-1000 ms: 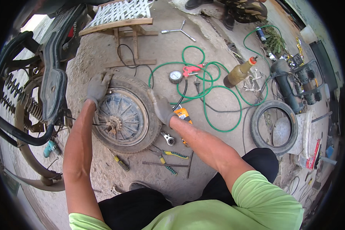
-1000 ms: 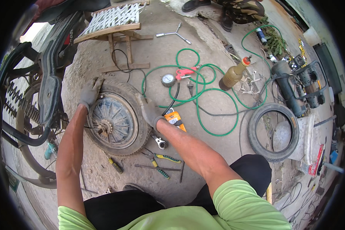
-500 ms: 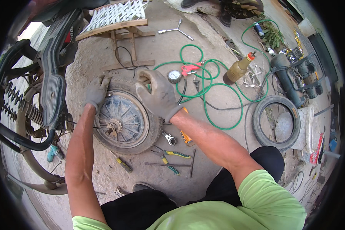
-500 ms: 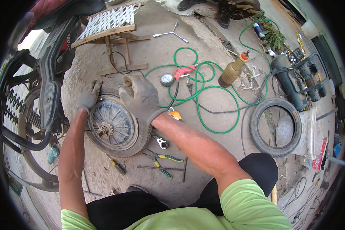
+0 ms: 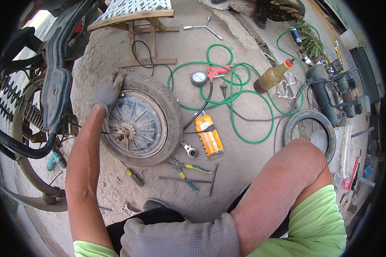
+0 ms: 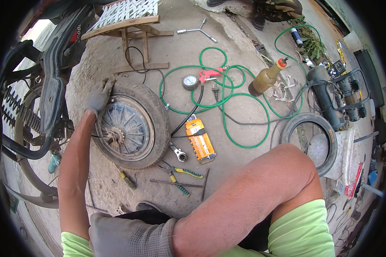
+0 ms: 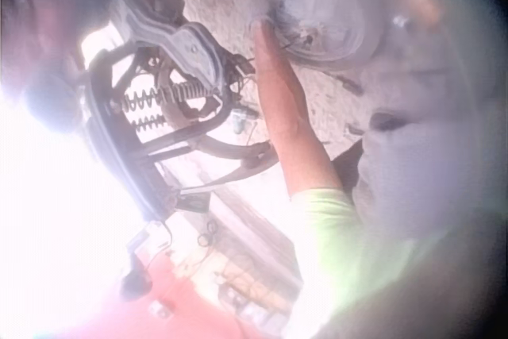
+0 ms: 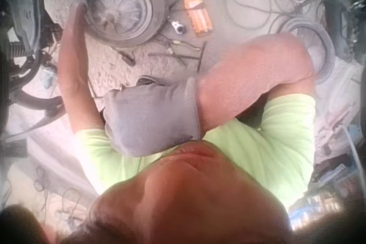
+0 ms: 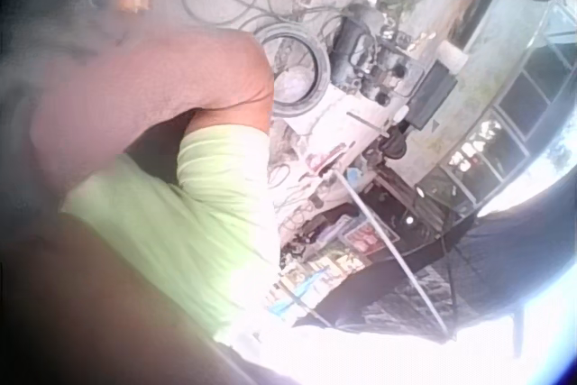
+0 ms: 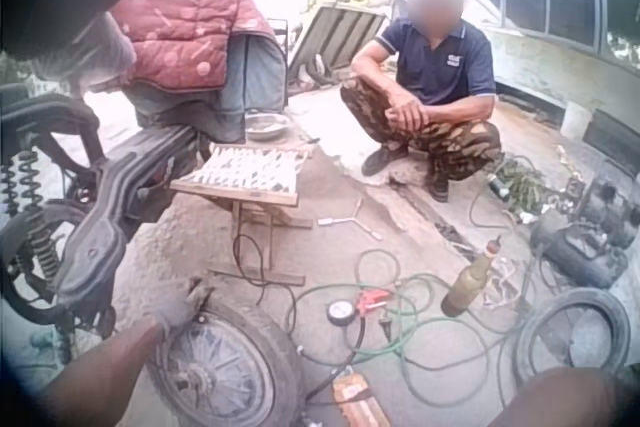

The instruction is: The person removes the rear wheel of a motorcycle, uses a screwdriver to loosen the axle nut, and detaches the wheel. They then remove the brake assembly, apply lubricant to the hub, and reattach the brake components before reinstalling the wheel onto the axle.

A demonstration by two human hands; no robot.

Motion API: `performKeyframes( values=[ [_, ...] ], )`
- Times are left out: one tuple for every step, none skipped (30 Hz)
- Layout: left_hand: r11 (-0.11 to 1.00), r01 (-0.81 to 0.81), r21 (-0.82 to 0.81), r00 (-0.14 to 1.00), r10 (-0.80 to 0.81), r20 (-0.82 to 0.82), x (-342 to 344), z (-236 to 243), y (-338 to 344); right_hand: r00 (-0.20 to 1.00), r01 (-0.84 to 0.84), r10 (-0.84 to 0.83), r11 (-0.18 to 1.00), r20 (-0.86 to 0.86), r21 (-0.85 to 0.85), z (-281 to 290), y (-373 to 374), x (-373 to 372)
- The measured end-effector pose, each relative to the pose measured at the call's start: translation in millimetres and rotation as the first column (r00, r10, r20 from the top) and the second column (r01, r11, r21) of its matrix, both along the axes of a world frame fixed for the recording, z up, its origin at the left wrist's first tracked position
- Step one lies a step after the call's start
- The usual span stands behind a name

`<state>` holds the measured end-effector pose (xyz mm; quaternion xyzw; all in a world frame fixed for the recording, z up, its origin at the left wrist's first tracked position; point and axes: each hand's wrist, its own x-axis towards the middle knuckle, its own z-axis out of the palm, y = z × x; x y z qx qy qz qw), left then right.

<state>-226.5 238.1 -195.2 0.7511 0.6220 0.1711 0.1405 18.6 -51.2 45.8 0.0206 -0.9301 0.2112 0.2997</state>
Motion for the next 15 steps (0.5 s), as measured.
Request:
performKeyframes(
  values=[
    [1.000, 0.015, 0.004, 1.000, -0.015, -0.003, 20, 4, -1, 1.000, 0.019, -0.019, 1.000, 0.009, -0.018, 1, -2, 9],
    [1.000, 0.018, -0.009, 0.999, -0.019, -0.035, 12, 3, -2, 0.999, 0.035, -0.035, 0.999, 0.014, -0.029, 0, -2, 17],
    [1.000, 0.021, -0.007, 0.999, -0.021, -0.047, 8, 1, 1, 1.000, 0.022, -0.022, 0.999, 0.010, -0.032, -2, -2, 18],
    [0.999, 0.051, -0.003, 0.998, -0.051, -0.031, 19, -5, 10, 1.000, 0.013, -0.012, 0.999, 0.019, -0.040, -4, -3, 19],
    [0.998, 0.057, 0.031, 0.998, -0.057, -0.016, 15, -6, 8, 1.000, 0.001, 0.000, 0.999, 0.023, -0.040, -7, -2, 17],
    [0.981, 0.158, 0.110, 0.987, -0.153, -0.057, -7, -25, 16, 1.000, -0.020, 0.021, 0.999, 0.022, -0.042, -7, -1, 15],
    [0.936, 0.290, 0.198, 0.948, -0.253, -0.192, -36, -36, 16, 0.999, -0.049, 0.050, 0.998, 0.018, -0.044, -5, 0, 12],
    [0.997, -0.057, -0.059, 0.986, 0.066, 0.154, -27, -38, 14, 0.997, -0.070, 0.072, 0.996, 0.032, -0.060, -8, 3, 7],
    [0.999, -0.011, -0.032, 0.993, 0.014, 0.116, -23, -41, 12, 0.995, -0.090, 0.092, 0.993, 0.035, -0.074, -9, 4, 5],
    [1.000, -0.005, -0.019, 0.998, 0.006, 0.058, -39, -31, 4, 0.993, -0.112, 0.115, 0.990, 0.024, -0.082, -7, 6, 4],
    [1.000, 0.023, -0.012, 1.000, -0.023, 0.018, -43, -32, 0, 0.992, -0.113, 0.117, 0.988, 0.038, -0.104, -5, 6, 9],
    [1.000, 0.028, -0.014, 1.000, -0.029, -0.013, -31, -27, -2, 0.991, -0.120, 0.126, 0.986, 0.051, -0.115, -2, 6, 14],
    [0.993, 0.108, 0.047, 0.992, -0.104, -0.065, -3, -18, 8, 0.988, -0.100, 0.111, 0.989, 0.104, -0.112, 8, 5, 23],
    [0.976, 0.188, 0.106, 0.977, -0.175, -0.120, 26, -10, 13, 0.981, -0.066, 0.085, 0.992, 0.173, -0.112, 19, 3, 33],
    [0.999, 0.036, -0.017, 0.999, -0.036, -0.021, 39, 12, -2, 0.978, -0.070, 0.097, 0.986, 0.186, -0.149, 15, 13, 43]
  ],
)
